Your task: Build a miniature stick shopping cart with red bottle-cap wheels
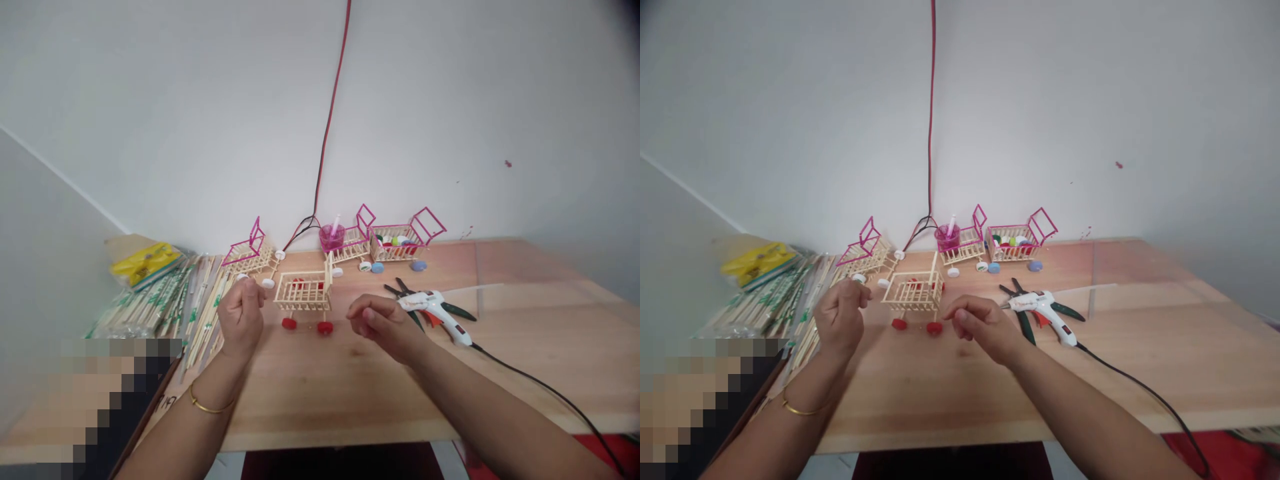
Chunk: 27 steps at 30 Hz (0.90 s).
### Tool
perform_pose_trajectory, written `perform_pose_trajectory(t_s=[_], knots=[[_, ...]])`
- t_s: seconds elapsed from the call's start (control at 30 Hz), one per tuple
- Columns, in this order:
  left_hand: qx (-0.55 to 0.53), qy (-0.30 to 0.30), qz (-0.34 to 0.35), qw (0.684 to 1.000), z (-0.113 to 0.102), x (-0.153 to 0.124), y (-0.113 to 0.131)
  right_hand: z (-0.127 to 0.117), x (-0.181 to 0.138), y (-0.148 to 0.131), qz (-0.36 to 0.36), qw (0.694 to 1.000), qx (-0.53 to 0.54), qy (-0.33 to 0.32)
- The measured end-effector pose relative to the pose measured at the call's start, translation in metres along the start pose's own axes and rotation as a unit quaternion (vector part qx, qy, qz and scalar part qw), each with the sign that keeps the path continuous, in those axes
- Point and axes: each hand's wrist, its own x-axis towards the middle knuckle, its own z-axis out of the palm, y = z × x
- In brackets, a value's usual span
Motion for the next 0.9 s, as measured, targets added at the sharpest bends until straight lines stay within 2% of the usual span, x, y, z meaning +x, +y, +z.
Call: perform_pose_trajectory(t_s=[0.1, 0.2, 0.27, 0.33, 0.37, 0.4, 0.43, 0.5, 0.53, 0.6, 0.77, 0.9], knots=[[-0.065, 0.024, -0.066, 0.995, 0.006, 0.006, -0.014, -0.006, 0.008, -0.006, -0.027, 0.994, -0.044, 0.094], [-0.191, 0.042, -0.098, 0.976, 0.015, 0.010, -0.027, -0.005, 0.019, -0.028, -0.041, 0.980, -0.088, 0.173], [-0.232, 0.008, -0.102, 0.967, 0.018, 0.011, -0.033, -0.003, 0.032, -0.050, -0.033, 0.974, -0.150, 0.168], [-0.255, -0.051, -0.090, 0.961, 0.019, 0.013, -0.036, -0.002, 0.052, -0.075, -0.024, 0.950, -0.279, 0.139], [-0.260, -0.081, -0.086, 0.958, 0.019, 0.014, -0.038, -0.003, 0.065, -0.087, -0.037, 0.922, -0.357, 0.147], [-0.262, -0.108, -0.086, 0.955, 0.019, 0.014, -0.039, -0.003, 0.080, -0.097, -0.048, 0.880, -0.445, 0.157], [-0.262, -0.134, -0.090, 0.951, 0.018, 0.015, -0.040, -0.004, 0.095, -0.104, -0.051, 0.825, -0.539, 0.162], [-0.261, -0.183, -0.106, 0.942, 0.017, 0.014, -0.042, -0.005, 0.124, -0.112, -0.023, 0.689, -0.716, 0.109], [-0.263, -0.207, -0.114, 0.935, 0.017, 0.014, -0.043, -0.004, 0.137, -0.112, -0.011, 0.664, -0.740, 0.106], [-0.267, -0.248, -0.129, 0.922, 0.016, 0.014, -0.045, -0.002, 0.157, -0.108, 0.010, 0.633, -0.766, 0.110], [-0.240, -0.306, -0.153, 0.908, 0.015, 0.014, -0.045, 0.000, 0.178, -0.095, 0.059, 0.597, -0.791, 0.122], [-0.221, -0.334, -0.161, 0.902, 0.016, 0.013, -0.042, -0.007, 0.182, -0.093, 0.071, 0.606, -0.782, 0.126]])
